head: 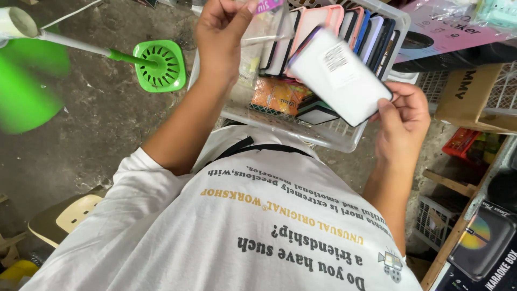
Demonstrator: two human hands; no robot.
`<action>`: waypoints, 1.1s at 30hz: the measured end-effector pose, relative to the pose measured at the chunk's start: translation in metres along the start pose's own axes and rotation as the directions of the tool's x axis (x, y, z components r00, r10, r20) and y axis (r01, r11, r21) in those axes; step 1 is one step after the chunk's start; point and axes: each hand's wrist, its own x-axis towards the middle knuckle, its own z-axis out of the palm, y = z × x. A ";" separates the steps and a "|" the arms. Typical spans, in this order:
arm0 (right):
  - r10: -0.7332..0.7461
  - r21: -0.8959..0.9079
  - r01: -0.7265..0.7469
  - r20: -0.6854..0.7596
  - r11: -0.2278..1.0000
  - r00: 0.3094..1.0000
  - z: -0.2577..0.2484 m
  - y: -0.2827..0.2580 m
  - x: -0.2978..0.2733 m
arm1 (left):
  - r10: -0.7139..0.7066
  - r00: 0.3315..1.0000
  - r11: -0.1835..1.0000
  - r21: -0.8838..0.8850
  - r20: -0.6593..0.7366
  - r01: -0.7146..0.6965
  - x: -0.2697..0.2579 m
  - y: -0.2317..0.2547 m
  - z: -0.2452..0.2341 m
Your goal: The person sorts through a white plastic basket filled with various phone cases. They pick up individual cases, remove them from their plastic packaging, and place them into a cardboard box on the right side of the frame. The person handles multiple cases of different colors and designs throughout the process.
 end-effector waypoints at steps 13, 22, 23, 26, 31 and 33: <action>0.167 0.491 -0.030 -0.237 0.871 0.957 0.058 0.013 -0.009 | 0.058 0.995 0.983 -0.169 -0.081 -0.071 -0.035 -0.015 0.045; 0.022 0.234 0.036 -0.239 0.972 0.971 0.056 0.017 -0.019 | 0.146 0.989 0.978 -0.151 0.005 -0.143 -0.039 0.001 0.055; 0.015 0.218 0.038 -0.236 0.975 0.972 0.057 0.017 -0.019 | 0.069 0.998 0.976 -0.207 0.002 -0.067 -0.038 0.009 0.059; 0.182 0.466 -0.067 -0.207 0.882 0.961 0.055 0.016 -0.015 | -0.088 0.996 0.963 -0.251 0.031 0.093 -0.039 0.005 0.054; 0.259 0.540 -0.156 -0.121 0.827 0.958 0.051 0.022 -0.018 | -0.333 0.926 0.902 -0.228 0.176 0.368 -0.039 -0.009 0.047; 0.259 0.485 -0.170 -0.121 0.857 0.958 0.053 0.018 -0.020 | -0.414 0.878 0.868 -0.186 0.240 0.460 -0.042 0.000 0.048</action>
